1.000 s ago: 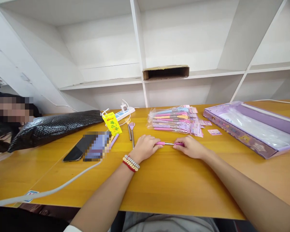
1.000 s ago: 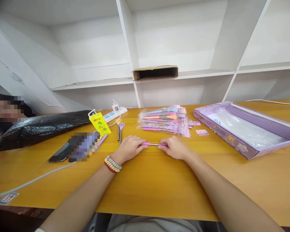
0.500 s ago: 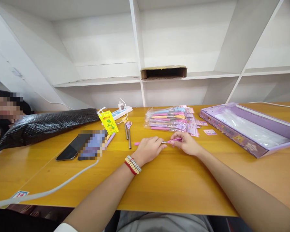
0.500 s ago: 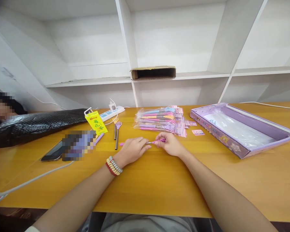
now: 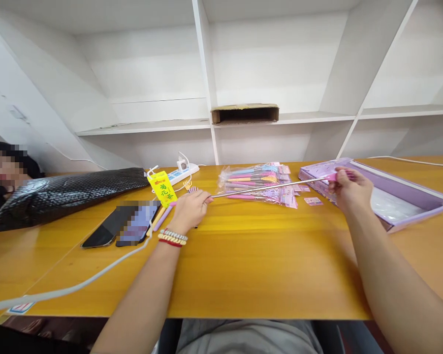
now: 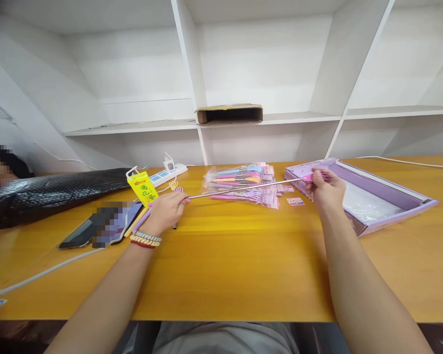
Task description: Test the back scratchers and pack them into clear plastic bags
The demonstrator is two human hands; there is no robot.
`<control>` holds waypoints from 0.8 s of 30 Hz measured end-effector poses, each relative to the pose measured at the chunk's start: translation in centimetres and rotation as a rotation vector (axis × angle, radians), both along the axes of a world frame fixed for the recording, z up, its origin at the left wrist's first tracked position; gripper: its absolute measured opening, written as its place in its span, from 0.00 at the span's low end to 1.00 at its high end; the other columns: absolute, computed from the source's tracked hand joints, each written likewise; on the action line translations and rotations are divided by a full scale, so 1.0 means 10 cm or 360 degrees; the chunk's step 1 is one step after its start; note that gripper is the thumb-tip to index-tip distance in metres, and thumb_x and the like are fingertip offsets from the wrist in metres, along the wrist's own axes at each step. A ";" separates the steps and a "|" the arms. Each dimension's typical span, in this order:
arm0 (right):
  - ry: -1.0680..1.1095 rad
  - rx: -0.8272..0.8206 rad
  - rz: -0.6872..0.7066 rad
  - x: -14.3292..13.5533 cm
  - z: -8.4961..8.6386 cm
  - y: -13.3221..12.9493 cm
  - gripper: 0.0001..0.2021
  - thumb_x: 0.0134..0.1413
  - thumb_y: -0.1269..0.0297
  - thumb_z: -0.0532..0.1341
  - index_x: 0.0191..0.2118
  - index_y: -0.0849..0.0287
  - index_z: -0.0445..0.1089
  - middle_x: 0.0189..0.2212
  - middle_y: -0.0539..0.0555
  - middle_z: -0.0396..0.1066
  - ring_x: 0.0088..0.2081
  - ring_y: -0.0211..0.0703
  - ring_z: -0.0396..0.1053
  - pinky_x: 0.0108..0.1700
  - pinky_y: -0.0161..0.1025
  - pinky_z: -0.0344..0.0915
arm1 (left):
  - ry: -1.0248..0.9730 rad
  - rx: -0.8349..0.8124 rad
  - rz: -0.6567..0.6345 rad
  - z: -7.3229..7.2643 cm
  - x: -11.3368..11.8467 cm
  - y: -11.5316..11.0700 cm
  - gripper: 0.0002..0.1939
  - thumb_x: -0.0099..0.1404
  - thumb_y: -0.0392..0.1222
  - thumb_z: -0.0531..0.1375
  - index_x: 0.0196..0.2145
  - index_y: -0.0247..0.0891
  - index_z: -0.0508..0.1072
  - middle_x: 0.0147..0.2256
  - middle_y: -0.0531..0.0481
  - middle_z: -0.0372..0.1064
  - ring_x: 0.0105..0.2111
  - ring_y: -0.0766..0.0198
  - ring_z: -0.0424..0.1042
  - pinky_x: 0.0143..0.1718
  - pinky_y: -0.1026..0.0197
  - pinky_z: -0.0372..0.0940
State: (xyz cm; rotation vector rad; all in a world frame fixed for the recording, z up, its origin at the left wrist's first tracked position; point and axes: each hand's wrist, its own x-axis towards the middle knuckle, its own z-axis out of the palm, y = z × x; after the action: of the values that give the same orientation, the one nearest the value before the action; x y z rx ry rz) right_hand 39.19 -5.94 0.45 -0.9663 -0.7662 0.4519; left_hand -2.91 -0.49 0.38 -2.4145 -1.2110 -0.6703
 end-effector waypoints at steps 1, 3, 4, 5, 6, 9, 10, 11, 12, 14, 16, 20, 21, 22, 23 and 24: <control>0.0101 0.0028 -0.0142 0.12 0.02 -0.03 0.10 0.41 0.68 0.65 0.32 0.61 0.66 0.17 0.50 0.63 0.16 0.34 0.59 0.18 0.35 0.53 | -0.0011 0.0016 -0.0012 0.00 -0.06 0.03 0.15 0.66 0.44 0.45 0.33 0.38 0.70 0.32 0.47 0.69 0.34 0.61 0.66 0.36 0.59 0.56; 0.0339 0.0054 -0.0414 0.31 0.04 -0.09 0.06 0.43 0.74 0.63 0.27 0.60 0.64 0.16 0.48 0.60 0.16 0.32 0.59 0.17 0.34 0.49 | -0.0040 0.0039 0.0010 0.01 -0.17 0.09 0.15 0.66 0.43 0.46 0.34 0.38 0.71 0.33 0.46 0.70 0.36 0.59 0.66 0.37 0.58 0.55; 0.0441 0.0056 -0.0505 0.39 0.05 -0.12 0.08 0.43 0.76 0.62 0.25 0.59 0.62 0.16 0.48 0.59 0.16 0.32 0.59 0.17 0.34 0.47 | -0.0046 0.0044 0.0039 0.01 -0.22 0.12 0.14 0.65 0.42 0.46 0.36 0.38 0.71 0.33 0.46 0.70 0.37 0.58 0.65 0.38 0.57 0.55; 0.0503 0.0053 -0.0563 0.45 0.05 -0.15 0.09 0.44 0.78 0.61 0.24 0.59 0.61 0.16 0.48 0.59 0.16 0.32 0.60 0.17 0.33 0.46 | -0.0047 0.0043 0.0067 0.01 -0.26 0.14 0.14 0.65 0.42 0.47 0.37 0.38 0.71 0.34 0.46 0.70 0.37 0.57 0.65 0.38 0.56 0.55; 0.0533 0.0045 -0.0609 0.49 0.06 -0.17 0.09 0.45 0.78 0.60 0.24 0.59 0.60 0.16 0.48 0.58 0.16 0.32 0.59 0.17 0.33 0.46 | -0.0041 0.0037 0.0090 0.00 -0.29 0.15 0.14 0.64 0.42 0.47 0.38 0.39 0.71 0.34 0.46 0.70 0.38 0.56 0.65 0.38 0.55 0.54; 0.0507 0.0013 -0.0700 0.51 0.07 -0.19 0.09 0.49 0.78 0.57 0.23 0.59 0.60 0.16 0.48 0.58 0.16 0.31 0.58 0.17 0.33 0.45 | -0.0053 0.0026 0.0145 -0.02 -0.35 0.19 0.14 0.64 0.41 0.47 0.39 0.39 0.71 0.35 0.46 0.70 0.39 0.55 0.64 0.39 0.55 0.54; 0.0490 0.0010 -0.0711 0.50 0.08 -0.19 0.09 0.49 0.78 0.57 0.23 0.59 0.60 0.16 0.47 0.57 0.16 0.31 0.58 0.17 0.33 0.46 | -0.0070 0.0023 0.0157 -0.03 -0.36 0.19 0.14 0.64 0.40 0.47 0.39 0.39 0.72 0.36 0.46 0.70 0.39 0.55 0.64 0.40 0.55 0.53; 0.0466 0.0008 -0.0708 0.46 0.08 -0.18 0.09 0.49 0.78 0.57 0.23 0.59 0.60 0.17 0.47 0.57 0.16 0.31 0.59 0.17 0.33 0.47 | -0.0093 0.0022 0.0172 -0.05 -0.37 0.20 0.14 0.63 0.40 0.47 0.39 0.39 0.72 0.36 0.46 0.70 0.39 0.55 0.64 0.40 0.55 0.53; 0.0433 0.0007 -0.0690 0.43 0.09 -0.16 0.09 0.49 0.77 0.57 0.24 0.59 0.60 0.17 0.46 0.57 0.16 0.31 0.59 0.17 0.33 0.47 | -0.0126 0.0028 0.0191 -0.07 -0.39 0.21 0.14 0.63 0.39 0.47 0.39 0.38 0.72 0.36 0.46 0.70 0.39 0.55 0.64 0.40 0.55 0.53; 0.0351 -0.0006 -0.0607 0.33 0.09 -0.14 0.08 0.49 0.75 0.57 0.25 0.58 0.59 0.17 0.45 0.56 0.15 0.31 0.58 0.17 0.34 0.48 | -0.0209 0.0065 0.0237 -0.11 -0.42 0.24 0.14 0.62 0.38 0.48 0.39 0.37 0.72 0.37 0.46 0.71 0.40 0.56 0.64 0.42 0.55 0.53; 0.0269 -0.0038 -0.0506 0.24 0.08 -0.11 0.08 0.50 0.72 0.58 0.27 0.56 0.57 0.18 0.45 0.58 0.13 0.31 0.56 0.16 0.34 0.47 | -0.0293 0.0117 0.0286 -0.16 -0.47 0.26 0.14 0.62 0.36 0.48 0.39 0.37 0.72 0.38 0.46 0.71 0.41 0.56 0.64 0.44 0.55 0.53; 0.0263 -0.0165 -0.0333 0.17 0.04 -0.06 0.10 0.54 0.60 0.56 0.29 0.54 0.52 0.21 0.47 0.63 0.12 0.30 0.54 0.15 0.34 0.43 | -0.0397 0.0185 0.0379 -0.19 -0.52 0.28 0.14 0.61 0.36 0.49 0.39 0.38 0.72 0.39 0.46 0.71 0.42 0.55 0.64 0.46 0.53 0.50; 0.0324 -0.0208 -0.0315 0.17 0.03 -0.05 0.10 0.54 0.60 0.55 0.29 0.54 0.51 0.21 0.48 0.64 0.12 0.30 0.54 0.15 0.34 0.42 | -0.0420 0.0197 0.0401 -0.20 -0.52 0.27 0.14 0.61 0.36 0.49 0.39 0.38 0.72 0.39 0.46 0.71 0.42 0.55 0.64 0.46 0.52 0.49; 0.0413 -0.0240 -0.0325 0.19 0.02 -0.04 0.11 0.53 0.62 0.56 0.28 0.54 0.51 0.21 0.48 0.63 0.12 0.30 0.54 0.15 0.34 0.42 | -0.0440 0.0204 0.0422 -0.20 -0.52 0.27 0.13 0.61 0.37 0.49 0.38 0.38 0.72 0.38 0.45 0.71 0.42 0.55 0.64 0.46 0.51 0.48; 0.0518 -0.0259 -0.0350 0.21 0.01 -0.03 0.12 0.52 0.67 0.58 0.27 0.54 0.50 0.19 0.47 0.62 0.13 0.29 0.54 0.16 0.33 0.43 | -0.0458 0.0206 0.0442 -0.20 -0.52 0.26 0.13 0.61 0.38 0.49 0.37 0.38 0.73 0.38 0.45 0.71 0.41 0.55 0.64 0.46 0.50 0.47; 0.0622 -0.0264 -0.0386 0.23 0.00 -0.02 0.14 0.49 0.72 0.59 0.26 0.55 0.50 0.18 0.46 0.61 0.14 0.29 0.55 0.17 0.33 0.44 | -0.0472 0.0202 0.0461 -0.20 -0.51 0.26 0.12 0.61 0.38 0.50 0.36 0.38 0.73 0.37 0.45 0.71 0.41 0.54 0.64 0.46 0.50 0.46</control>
State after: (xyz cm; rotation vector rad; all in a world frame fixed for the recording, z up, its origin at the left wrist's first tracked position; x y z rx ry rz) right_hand 41.48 -6.10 0.46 -1.0690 -0.2574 0.4777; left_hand -8.05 2.13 -1.60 -2.0309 -1.5445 -1.0027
